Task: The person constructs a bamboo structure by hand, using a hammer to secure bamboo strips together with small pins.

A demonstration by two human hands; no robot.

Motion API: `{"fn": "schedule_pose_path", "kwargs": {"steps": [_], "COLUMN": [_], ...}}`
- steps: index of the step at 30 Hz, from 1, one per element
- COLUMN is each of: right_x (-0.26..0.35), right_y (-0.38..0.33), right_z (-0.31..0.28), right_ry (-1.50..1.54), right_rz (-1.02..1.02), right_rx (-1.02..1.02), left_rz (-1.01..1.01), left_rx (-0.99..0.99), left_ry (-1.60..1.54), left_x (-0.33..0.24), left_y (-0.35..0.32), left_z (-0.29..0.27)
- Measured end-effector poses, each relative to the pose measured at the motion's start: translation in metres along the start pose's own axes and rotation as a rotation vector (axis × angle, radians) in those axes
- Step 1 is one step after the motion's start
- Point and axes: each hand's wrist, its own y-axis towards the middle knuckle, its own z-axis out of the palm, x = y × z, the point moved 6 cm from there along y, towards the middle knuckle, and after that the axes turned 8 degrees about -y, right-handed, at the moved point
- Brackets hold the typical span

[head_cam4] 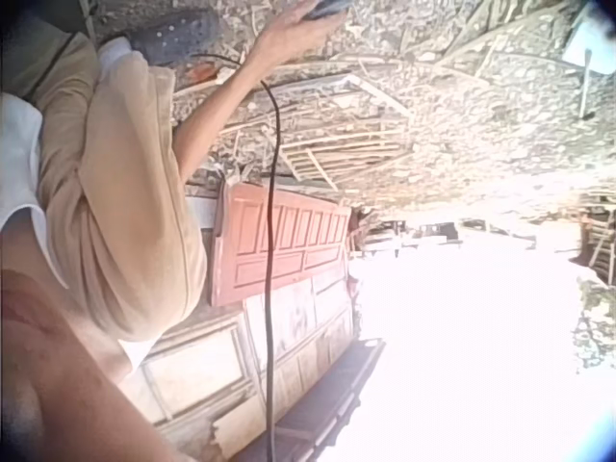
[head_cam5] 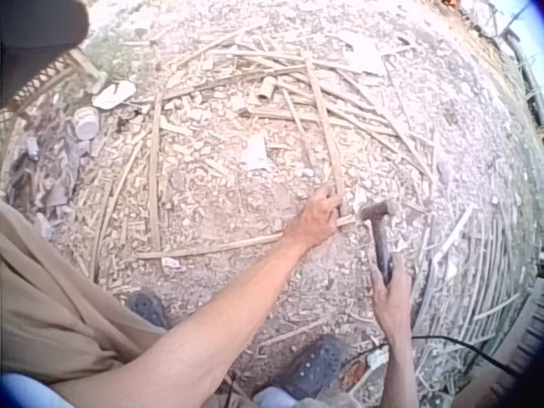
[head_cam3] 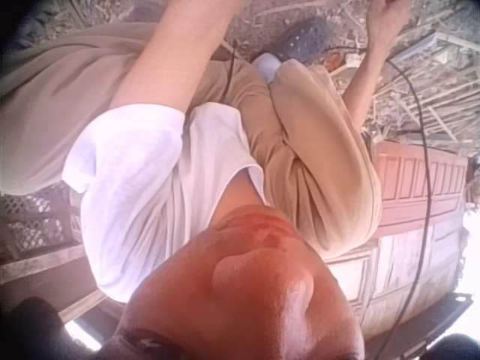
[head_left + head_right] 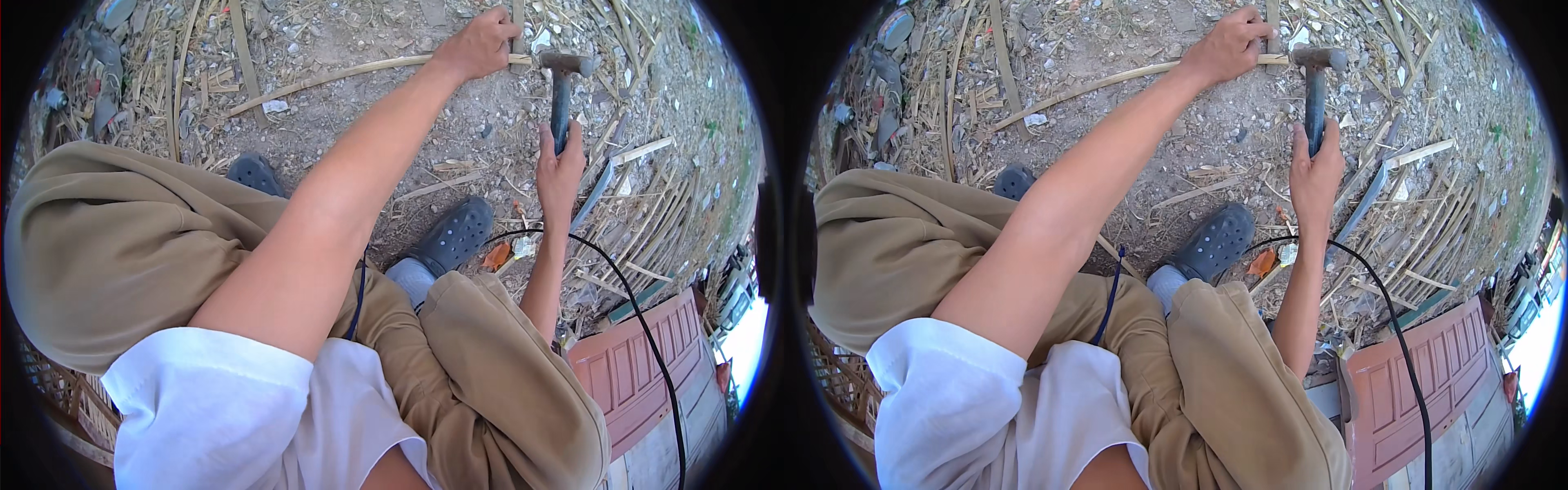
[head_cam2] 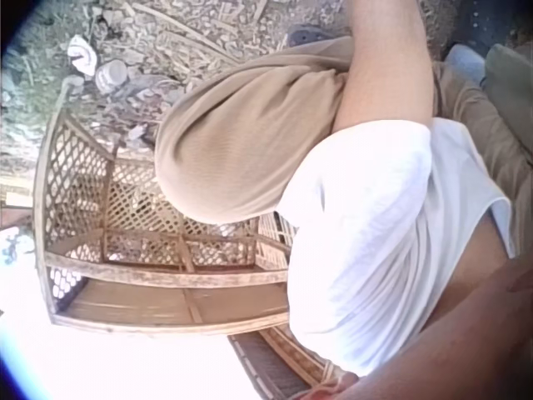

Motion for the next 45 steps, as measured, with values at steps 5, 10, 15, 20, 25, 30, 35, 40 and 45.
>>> {"fn": "schedule_pose_path", "kwargs": {"steps": [5,10,15,20,25,30,35,40,45], "right_x": [-0.006,-0.01,0.005,0.019,0.015,0.025,0.009,0.019,0.009], "right_y": [0.019,0.024,0.017,0.009,0.014,0.012,0.016,0.007,0.009], "right_z": [0.005,-0.012,-0.008,-0.018,-0.006,-0.027,-0.002,-0.02,0.004], "right_ry": [0.03,-0.053,-0.147,-0.023,-0.215,-0.09,-0.175,-0.036,-0.093], "right_rz": [0.033,-0.006,-0.047,0.037,-0.086,0.054,-0.084,0.053,-0.059], "right_rx": [0.139,0.003,0.085,-0.116,0.065,-0.129,0.049,-0.191,0.001], "left_rz": [-0.003,0.029,0.002,-0.035,0.011,0.048,-0.001,-0.05,-0.094], "left_rx": [0.017,0.004,-0.012,0.01,0.01,0.009,0.031,0.024,0.03], "left_ry": [0.025,0.024,0.132,0.011,-0.026,-0.046,0.039,-0.005,0.077], "left_x": [0.009,0.016,0.018,0.023,0.009,0.009,0.022,0.014,0.014], "left_y": [0.0,0.0,-0.002,0.001,0.004,0.005,-0.001,0.002,-0.002], "left_z": [0.006,0.011,0.013,0.013,0.009,0.009,0.009,0.011,0.008]}}
